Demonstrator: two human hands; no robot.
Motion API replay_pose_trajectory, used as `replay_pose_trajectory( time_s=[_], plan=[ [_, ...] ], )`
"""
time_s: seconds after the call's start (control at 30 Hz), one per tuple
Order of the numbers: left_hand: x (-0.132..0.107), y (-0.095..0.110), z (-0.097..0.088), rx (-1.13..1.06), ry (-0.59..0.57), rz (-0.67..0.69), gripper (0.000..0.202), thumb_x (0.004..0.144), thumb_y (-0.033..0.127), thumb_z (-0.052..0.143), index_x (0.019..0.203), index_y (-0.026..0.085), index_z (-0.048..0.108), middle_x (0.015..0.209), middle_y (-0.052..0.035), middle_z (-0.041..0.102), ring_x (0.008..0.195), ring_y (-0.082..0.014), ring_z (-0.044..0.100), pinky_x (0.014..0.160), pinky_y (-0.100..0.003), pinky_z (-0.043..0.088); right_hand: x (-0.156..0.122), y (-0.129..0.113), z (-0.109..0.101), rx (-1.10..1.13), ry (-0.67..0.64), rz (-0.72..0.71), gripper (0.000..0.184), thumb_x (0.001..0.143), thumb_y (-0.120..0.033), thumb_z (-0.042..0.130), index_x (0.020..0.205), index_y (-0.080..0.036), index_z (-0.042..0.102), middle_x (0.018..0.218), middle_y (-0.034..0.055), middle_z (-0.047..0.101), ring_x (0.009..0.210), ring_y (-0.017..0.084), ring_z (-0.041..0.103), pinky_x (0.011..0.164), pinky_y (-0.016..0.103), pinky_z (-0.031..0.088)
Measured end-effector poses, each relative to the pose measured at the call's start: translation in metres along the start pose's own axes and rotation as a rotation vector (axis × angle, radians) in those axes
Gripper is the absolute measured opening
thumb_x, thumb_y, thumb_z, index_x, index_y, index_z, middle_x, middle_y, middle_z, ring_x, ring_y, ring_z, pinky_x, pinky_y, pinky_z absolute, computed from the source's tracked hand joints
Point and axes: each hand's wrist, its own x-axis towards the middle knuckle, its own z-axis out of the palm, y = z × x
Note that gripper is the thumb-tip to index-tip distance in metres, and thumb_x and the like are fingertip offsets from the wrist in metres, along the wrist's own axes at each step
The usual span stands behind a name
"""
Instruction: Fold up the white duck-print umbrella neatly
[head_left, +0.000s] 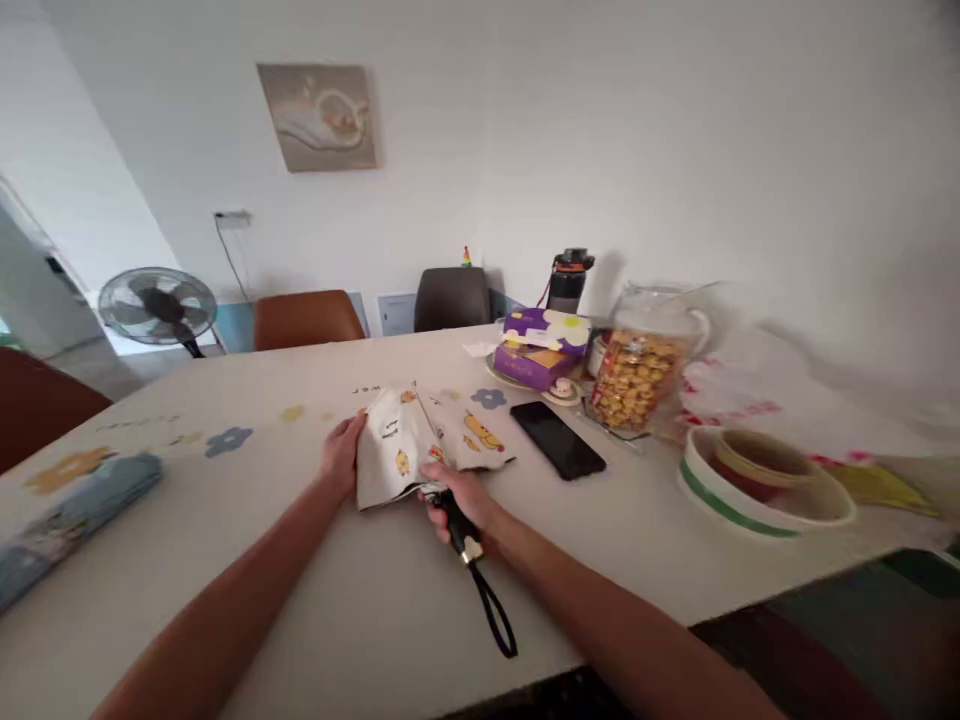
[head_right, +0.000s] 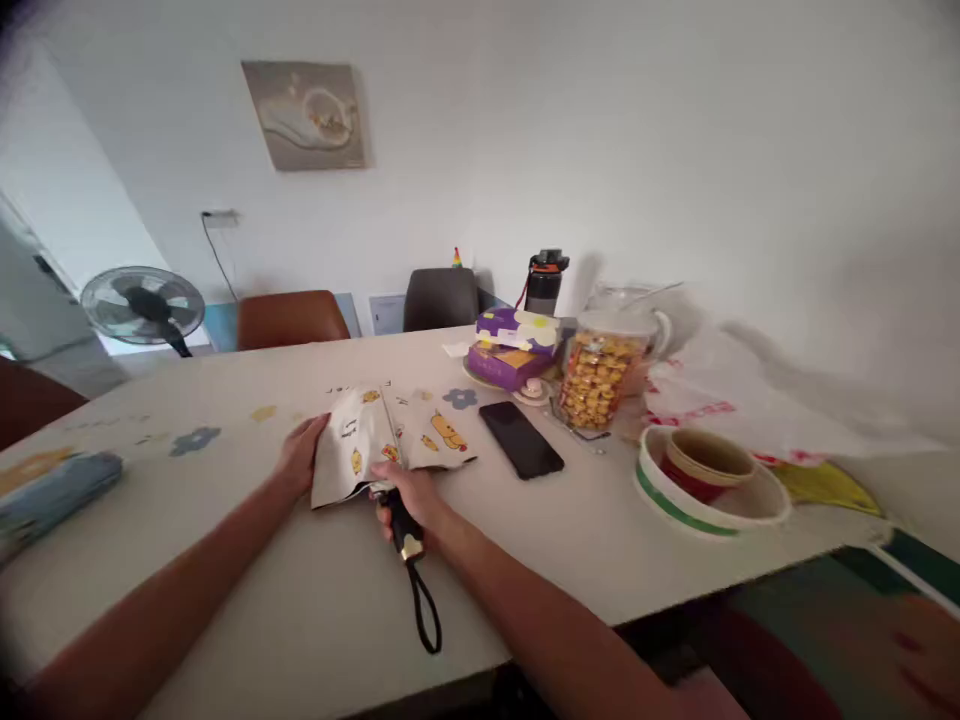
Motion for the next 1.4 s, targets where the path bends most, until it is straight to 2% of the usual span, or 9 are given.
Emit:
replay_pose_trajectory(
  time_s=[0.17,0.3,0.4,0.57,0.7,1.0,1.4],
  plan=[
    [-0.002,0.000,0.002,-0.037,-0.003,0.031,0.043,0.054,0.045,0.072,0.084,0.016,0.061,0.067,0.0012,0.059,0.055,-0.0114,0.052,0.051,-0.024,0.041,-0.001,-0.002,-0.002,0.033,-0.009,0.003,0.036,0.080,-0.049,0.050,0.070,-0.014,0.052,0.040,-0.0037,0.046,0.029,0.009,0.040,0.029,0.020,0.033],
    [-0.001,-0.001,0.005,-0.030,0.069,0.056,0.042,0.054,0.046,0.071,0.081,0.016,0.060,0.065,0.0017,0.057,0.056,-0.0108,0.049,0.053,-0.024,0.040,-0.009,-0.005,0.004,-0.003,0.028,-0.016,0.034,0.081,-0.047,0.050,0.070,-0.014,0.052,0.039,-0.0038,0.045,0.029,0.009,0.040,0.030,0.020,0.032],
    [0.000,-0.003,0.003,0.092,0.105,0.138,0.039,0.060,0.048,0.066,0.081,0.015,0.060,0.068,0.0001,0.058,0.059,-0.0115,0.049,0.054,-0.024,0.039,-0.011,-0.006,0.006,0.011,0.004,-0.046,0.033,0.081,-0.045,0.050,0.072,-0.014,0.052,0.039,-0.0041,0.045,0.029,0.009,0.039,0.031,0.020,0.032],
    [0.001,-0.005,0.000,0.296,0.137,0.270,0.032,0.070,0.044,0.057,0.081,0.015,0.060,0.072,-0.0025,0.059,0.066,-0.0141,0.051,0.058,-0.025,0.039,-0.010,-0.007,0.005,0.144,-0.112,0.042,0.034,0.085,-0.044,0.044,0.071,-0.014,0.051,0.039,-0.0051,0.041,0.030,0.006,0.035,0.033,0.017,0.032],
    [0.001,-0.005,0.001,0.314,0.114,0.253,0.030,0.070,0.043,0.056,0.082,0.015,0.059,0.074,-0.0029,0.059,0.067,-0.0145,0.052,0.058,-0.025,0.039,-0.011,-0.010,0.005,0.177,-0.109,0.049,0.033,0.086,-0.042,0.043,0.070,-0.014,0.050,0.039,-0.0056,0.039,0.031,0.006,0.032,0.033,0.017,0.031],
    [-0.002,-0.006,0.004,0.325,0.123,0.231,0.030,0.069,0.041,0.056,0.084,0.014,0.059,0.075,-0.0031,0.059,0.067,-0.0141,0.051,0.058,-0.026,0.040,-0.005,-0.009,0.000,0.161,-0.144,0.050,0.033,0.084,-0.045,0.046,0.072,-0.014,0.050,0.041,-0.0053,0.040,0.032,0.006,0.034,0.034,0.017,0.032],
    [-0.003,-0.005,0.006,0.297,0.123,0.238,0.028,0.071,0.039,0.056,0.082,0.014,0.059,0.075,-0.0038,0.060,0.069,-0.0151,0.053,0.058,-0.026,0.040,-0.007,-0.014,0.001,0.101,-0.062,0.036,0.031,0.085,-0.042,0.046,0.072,-0.014,0.051,0.040,-0.0050,0.041,0.031,0.007,0.036,0.032,0.018,0.033]
  ],
)
